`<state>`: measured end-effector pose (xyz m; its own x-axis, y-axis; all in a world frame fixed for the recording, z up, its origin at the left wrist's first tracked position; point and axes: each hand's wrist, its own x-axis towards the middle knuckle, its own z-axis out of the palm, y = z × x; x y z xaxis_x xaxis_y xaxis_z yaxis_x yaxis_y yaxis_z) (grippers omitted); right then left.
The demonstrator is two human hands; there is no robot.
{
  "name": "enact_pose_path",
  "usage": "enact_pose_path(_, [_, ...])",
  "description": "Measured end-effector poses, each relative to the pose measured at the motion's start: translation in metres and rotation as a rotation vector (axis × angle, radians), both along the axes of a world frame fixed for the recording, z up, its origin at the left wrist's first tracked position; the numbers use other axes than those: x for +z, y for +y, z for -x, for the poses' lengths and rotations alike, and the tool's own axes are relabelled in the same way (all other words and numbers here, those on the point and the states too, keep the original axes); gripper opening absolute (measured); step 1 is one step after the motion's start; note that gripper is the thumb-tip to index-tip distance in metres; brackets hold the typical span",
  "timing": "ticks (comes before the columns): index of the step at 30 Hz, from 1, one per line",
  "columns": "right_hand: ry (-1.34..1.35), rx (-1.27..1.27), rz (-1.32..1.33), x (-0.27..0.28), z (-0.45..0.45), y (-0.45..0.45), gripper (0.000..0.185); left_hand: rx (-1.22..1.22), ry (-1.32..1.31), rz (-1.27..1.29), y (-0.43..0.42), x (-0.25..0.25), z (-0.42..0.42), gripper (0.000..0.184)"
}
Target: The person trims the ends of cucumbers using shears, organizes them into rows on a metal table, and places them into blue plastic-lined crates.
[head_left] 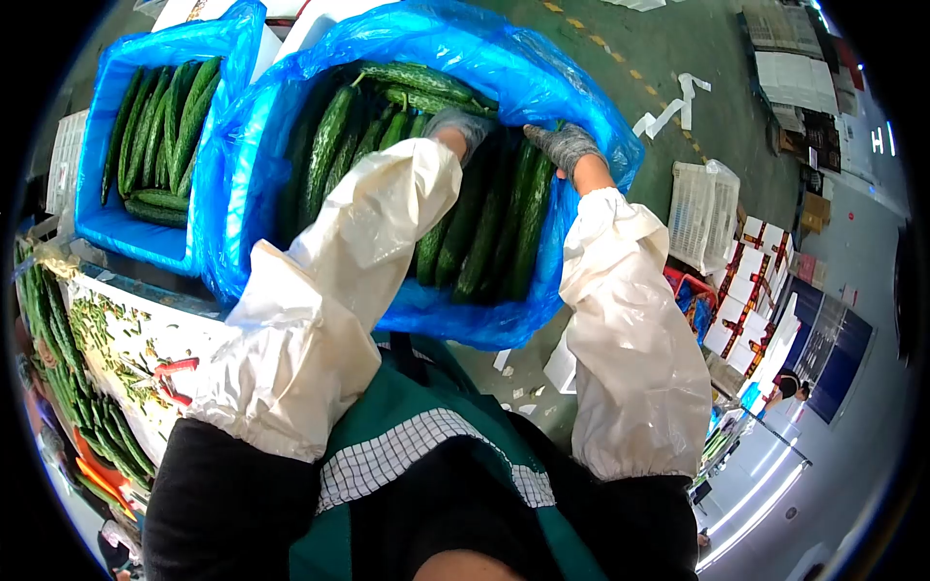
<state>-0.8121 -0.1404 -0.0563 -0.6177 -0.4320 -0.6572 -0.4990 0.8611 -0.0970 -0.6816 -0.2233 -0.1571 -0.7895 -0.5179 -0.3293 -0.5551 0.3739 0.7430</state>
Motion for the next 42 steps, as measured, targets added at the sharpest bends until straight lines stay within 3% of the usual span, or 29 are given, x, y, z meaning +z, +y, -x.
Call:
enact_pose_path(1, [0.016,0.013,-0.042,0.000,0.002,-0.003,0.086,0.186,-0.180,-0.137,0.003,0.015,0.002,0.048])
enact_pose_path(4, [0.032,0.078,-0.047,-0.002,0.006,-0.006,0.079,0.193,-0.290,-0.168,0.006,-0.023,0.007,0.051])
enact_pose_path(6, [0.007,0.095,-0.057,0.007,0.003,-0.009,0.076,0.179,-0.245,-0.128,0.002,-0.040,0.009,0.053])
enact_pose_path(8, [-0.023,0.084,-0.068,0.013,-0.008,-0.001,0.075,-0.052,-0.146,-0.108,-0.003,-0.040,0.009,0.055])
enact_pose_path(10, [0.105,0.183,0.059,0.014,-0.017,0.004,0.077,-0.056,-0.082,-0.049,-0.001,-0.077,0.021,0.055])
enact_pose_path(13, [-0.032,0.055,0.185,0.003,-0.012,0.015,0.080,-0.087,-0.045,0.004,0.002,-0.163,0.046,0.055])
enact_pose_path(15, [-0.217,-0.071,0.301,-0.005,-0.006,0.016,0.083,-0.104,-0.074,0.008,-0.005,-0.169,0.051,0.054])
enact_pose_path(17, [-0.219,-0.085,0.310,-0.010,-0.006,0.012,0.082,-0.138,-0.013,-0.008,-0.004,-0.140,0.040,0.049])
enact_pose_path(20, [-0.193,-0.039,0.308,-0.015,-0.005,0.006,0.080,-0.105,0.038,-0.032,-0.006,-0.134,0.033,0.054])
enact_pose_path(23, [-0.181,-0.056,0.440,-0.055,0.006,0.011,0.084,-0.248,-0.016,-0.004,-0.015,-0.063,0.009,0.053])
enact_pose_path(25, [-0.243,-0.055,0.438,-0.047,0.004,0.011,0.084,-0.294,-0.003,-0.075,-0.016,-0.031,0.003,0.053])
enact_pose_path(27, [-0.301,-0.047,0.442,-0.037,0.000,0.009,0.084,-0.234,0.038,-0.184,-0.012,-0.056,0.005,0.054])
enact_pose_path(30, [-0.160,-0.055,0.385,-0.031,-0.010,0.007,0.077,-0.106,0.171,-0.414,-0.012,-0.048,-0.003,0.057])
enact_pose_path(32, [-0.274,-0.218,0.484,-0.036,-0.011,0.013,0.080,-0.042,0.259,-0.539,-0.008,-0.015,-0.016,0.058])
enact_pose_path(34, [-0.286,-0.180,0.443,-0.036,-0.004,0.008,0.083,0.109,0.232,-0.709,-0.008,0.021,-0.019,0.056])
enact_pose_path(37, [-0.492,-0.217,0.446,-0.037,0.003,0.010,0.083,0.075,0.276,-0.673,-0.007,0.011,-0.018,0.064])
enact_pose_path(42, [-0.254,-0.206,0.438,-0.032,-0.011,0.013,0.084,0.236,0.212,-0.660,0.009,0.013,-0.020,0.074])
